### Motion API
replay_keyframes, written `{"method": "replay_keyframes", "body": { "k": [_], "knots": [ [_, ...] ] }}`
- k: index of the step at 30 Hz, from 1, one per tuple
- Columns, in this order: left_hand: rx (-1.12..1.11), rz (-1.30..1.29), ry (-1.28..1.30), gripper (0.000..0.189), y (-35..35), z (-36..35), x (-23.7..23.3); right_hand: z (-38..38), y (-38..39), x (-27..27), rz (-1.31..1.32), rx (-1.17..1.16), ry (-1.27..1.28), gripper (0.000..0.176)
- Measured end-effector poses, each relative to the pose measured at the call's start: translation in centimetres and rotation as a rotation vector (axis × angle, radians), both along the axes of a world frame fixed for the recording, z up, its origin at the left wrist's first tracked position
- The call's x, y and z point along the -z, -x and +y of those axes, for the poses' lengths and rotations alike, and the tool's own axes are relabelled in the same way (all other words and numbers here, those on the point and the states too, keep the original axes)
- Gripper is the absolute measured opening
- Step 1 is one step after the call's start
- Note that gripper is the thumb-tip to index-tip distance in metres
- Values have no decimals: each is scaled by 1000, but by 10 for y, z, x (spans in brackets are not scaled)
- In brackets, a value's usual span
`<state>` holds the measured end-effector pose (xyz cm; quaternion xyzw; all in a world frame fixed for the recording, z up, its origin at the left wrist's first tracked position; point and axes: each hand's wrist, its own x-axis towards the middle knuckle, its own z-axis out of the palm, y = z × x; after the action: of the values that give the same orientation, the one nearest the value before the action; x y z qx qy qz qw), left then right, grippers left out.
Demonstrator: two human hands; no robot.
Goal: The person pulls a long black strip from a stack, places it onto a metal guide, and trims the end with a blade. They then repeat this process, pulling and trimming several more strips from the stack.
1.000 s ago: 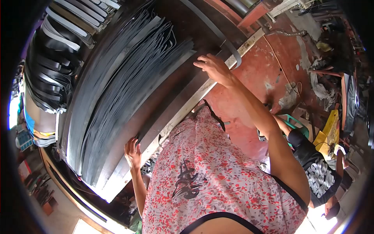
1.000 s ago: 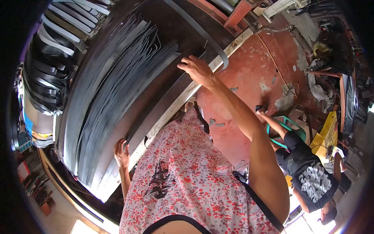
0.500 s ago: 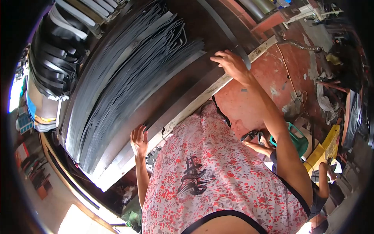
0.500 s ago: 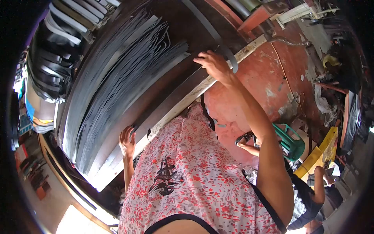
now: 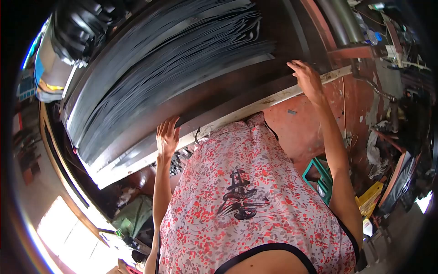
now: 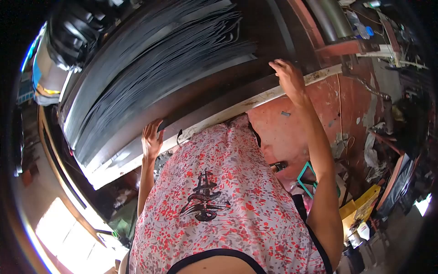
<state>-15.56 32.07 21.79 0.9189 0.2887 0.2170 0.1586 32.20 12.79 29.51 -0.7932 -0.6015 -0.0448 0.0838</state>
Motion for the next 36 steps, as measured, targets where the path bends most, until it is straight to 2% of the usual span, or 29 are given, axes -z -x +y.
{"method": "replay_keyframes", "body": {
  "k": [1,3,5,8,10,12,13,15,16,18,22,23,25,27,29,31,36],
  "knots": [
    [2,-6,5,44,-1,0,1,1,4,-4,5,-21,8,45],
    [-24,-1,13,46,-1,-1,4,5,14,-10,-93,79,67,50],
    [-7,-17,18,47,-6,-3,4,13,37,-18,-136,33,51,53],
    [-13,-30,24,47,-11,-4,4,36,85,-14,96,-212,3,53],
    [-1,-32,21,43,-14,-4,9,52,117,-11,112,-273,102,56],
    [21,86,-53,35,-22,-8,15,62,133,-6,151,-360,127,58],
    [6,177,16,38,-22,-9,23,66,137,-2,148,-367,122,56],
    [7,106,101,39,-28,-10,17,70,132,5,115,-357,175,50],
    [-16,60,1,41,-32,-11,19,70,127,3,128,-352,196,47],
    [-14,24,69,43,-30,-9,8,72,120,-10,174,-342,226,43],
    [-109,185,-50,45,5,1,23,64,94,-11,96,-362,251,39],
    [-149,227,13,42,22,5,22,63,89,-13,78,-365,251,39],
    [-217,272,-46,41,62,14,32,61,80,-18,95,-330,285,39],
    [-280,258,-142,41,104,22,38,55,64,-17,147,-291,307,38],
    [-339,263,-124,42,137,28,28,49,55,-20,180,-259,310,39],
    [-379,208,-169,45,166,32,29,42,40,-19,167,-321,252,41],
    [-457,235,-242,45,196,28,29,25,5,-16,194,-266,255,41]
  ]
}}
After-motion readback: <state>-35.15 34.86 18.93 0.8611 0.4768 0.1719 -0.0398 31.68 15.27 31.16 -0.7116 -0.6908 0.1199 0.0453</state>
